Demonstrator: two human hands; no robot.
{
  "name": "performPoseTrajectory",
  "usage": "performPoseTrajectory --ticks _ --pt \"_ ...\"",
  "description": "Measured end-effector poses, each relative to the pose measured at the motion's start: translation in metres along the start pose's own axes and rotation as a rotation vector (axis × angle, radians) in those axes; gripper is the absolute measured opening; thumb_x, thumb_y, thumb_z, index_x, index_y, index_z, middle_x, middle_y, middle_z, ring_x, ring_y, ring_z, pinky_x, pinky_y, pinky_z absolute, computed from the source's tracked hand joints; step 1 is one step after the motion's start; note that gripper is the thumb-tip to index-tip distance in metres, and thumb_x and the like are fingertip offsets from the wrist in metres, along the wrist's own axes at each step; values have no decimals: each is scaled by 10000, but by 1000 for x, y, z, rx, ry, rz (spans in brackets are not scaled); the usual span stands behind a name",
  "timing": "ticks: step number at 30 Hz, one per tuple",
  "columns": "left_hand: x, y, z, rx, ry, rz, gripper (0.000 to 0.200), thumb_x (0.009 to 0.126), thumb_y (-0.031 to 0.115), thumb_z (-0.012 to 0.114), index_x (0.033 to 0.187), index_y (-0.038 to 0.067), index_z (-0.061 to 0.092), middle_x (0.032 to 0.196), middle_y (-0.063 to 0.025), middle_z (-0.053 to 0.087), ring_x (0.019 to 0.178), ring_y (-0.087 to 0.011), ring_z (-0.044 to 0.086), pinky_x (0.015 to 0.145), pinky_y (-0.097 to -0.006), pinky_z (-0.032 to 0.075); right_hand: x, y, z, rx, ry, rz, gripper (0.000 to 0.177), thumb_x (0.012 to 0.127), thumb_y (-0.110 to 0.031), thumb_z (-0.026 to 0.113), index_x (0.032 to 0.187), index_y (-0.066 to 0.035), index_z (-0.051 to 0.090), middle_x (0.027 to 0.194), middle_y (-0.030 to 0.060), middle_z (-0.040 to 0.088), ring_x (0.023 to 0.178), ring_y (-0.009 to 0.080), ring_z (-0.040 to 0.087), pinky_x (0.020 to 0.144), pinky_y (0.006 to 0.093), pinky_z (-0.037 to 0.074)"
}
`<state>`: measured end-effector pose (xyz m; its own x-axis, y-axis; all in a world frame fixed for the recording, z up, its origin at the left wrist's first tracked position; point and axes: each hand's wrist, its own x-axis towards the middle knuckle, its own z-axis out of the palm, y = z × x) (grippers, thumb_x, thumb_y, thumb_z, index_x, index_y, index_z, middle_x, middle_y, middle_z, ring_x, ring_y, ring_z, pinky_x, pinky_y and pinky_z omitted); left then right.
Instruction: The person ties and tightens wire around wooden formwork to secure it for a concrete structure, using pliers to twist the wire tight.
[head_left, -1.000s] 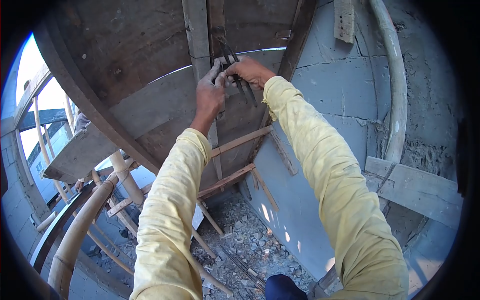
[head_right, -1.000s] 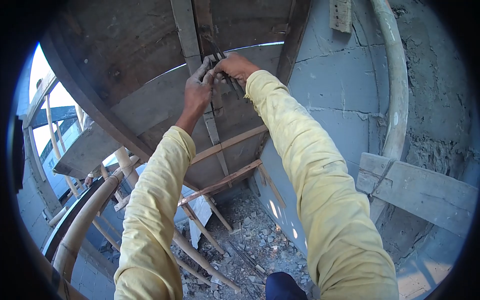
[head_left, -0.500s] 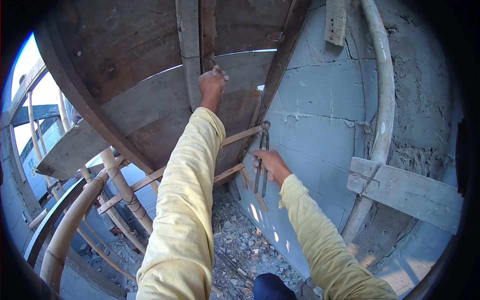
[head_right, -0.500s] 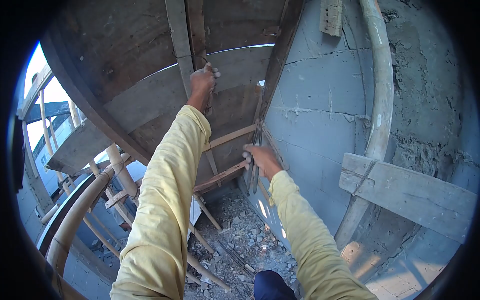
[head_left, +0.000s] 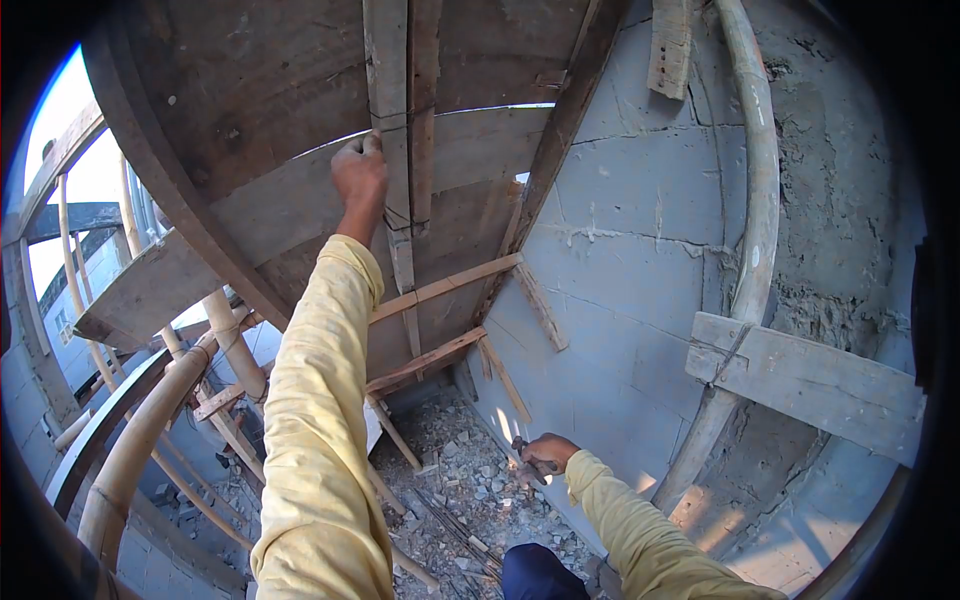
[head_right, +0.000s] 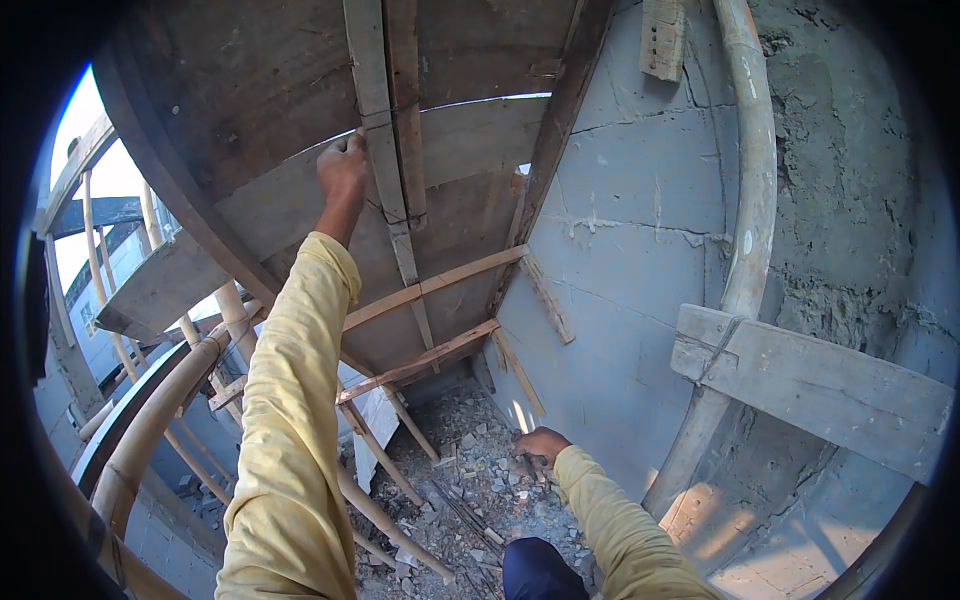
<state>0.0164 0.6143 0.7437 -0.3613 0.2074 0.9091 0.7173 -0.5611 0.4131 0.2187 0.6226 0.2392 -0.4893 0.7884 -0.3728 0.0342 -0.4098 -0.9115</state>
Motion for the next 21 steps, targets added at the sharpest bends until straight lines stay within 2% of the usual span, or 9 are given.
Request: performPoseTrajectory --ticks 1,4,7,11,13,15,17,19,21 --pt "-1 5 -5 -29 1 25 411 928 364 600 853 -30 690 767 -232 652 722 -381 610 716 -429 460 8 4 -5 8 57 44 184 825 6 630 920 138 542 894 236 622 770 353 708 643 433 633" --pt "-16 15 -18 -4 -36 132 409 939 370 583 878 -20 688 806 -231 658 745 -394 619 711 -434 467 -34 -32 -6 118 156 -52 191 827 -4 636 951 108 543 905 175 583 758 339 705 637 440 633" --pt "-29 5 -39 168 -53 316 381 947 372 568 919 10 685 867 -217 672 801 -407 633 715 -448 478 -46 -71 -14 265 329 -151 293 815 -90 686 1076 -36 566 934 92 565 764 253 666 632 419 623" --pt "-43 -1 -67 261 -136 421 334 959 361 564 963 47 680 883 -181 676 816 -389 631 719 -426 489 -86 -153 1 112 428 -480 301 844 -161 672 1125 -108 577 940 40 570 855 190 602 618 389 549" --pt "-50 1 -74 297 -162 489 305 954 355 558 961 78 684 905 -159 684 843 -389 640 718 -456 497 -105 -204 15 -46 352 -708 368 873 -185 635 1223 -102 557 949 40 573 870 168 586 678 337 517" --pt "-55 1 -77 337 -192 537 291 954 338 565 964 72 682 907 -155 683 844 -380 638 709 -438 497 -136 -255 42 -272 392 -1028 466 883 -195 616 1326 -88 518 1009 64 593 869 157 580 762 295 482" --pt "-58 3 -79 356 -211 572 280 955 326 567 960 70 680 904 -148 683 841 -374 637 700 -431 497 -152 -299 62 -330 318 -1197 562 857 -253 620 1370 -60 494 1198 184 598 1132 287 557 1009 350 396" --pt "-62 6 -81 351 -225 588 273 955 321 565 949 73 678 898 -139 684 835 -369 637 692 -435 497 -165 -331 80 -469 367 -1340 576 846 -270 616 1368 -58 496 1240 231 581 1186 335 540 1013 382 406" --pt "-62 9 -80 388 -241 585 267 950 337 562 949 98 681 917 -117 690 839 -356 646 699 -439 511 -155 -355 89 -596 537 -1468 580 839 -282 610 1366 -65 501 1260 252 566 1208 378 525 1026 406 402"
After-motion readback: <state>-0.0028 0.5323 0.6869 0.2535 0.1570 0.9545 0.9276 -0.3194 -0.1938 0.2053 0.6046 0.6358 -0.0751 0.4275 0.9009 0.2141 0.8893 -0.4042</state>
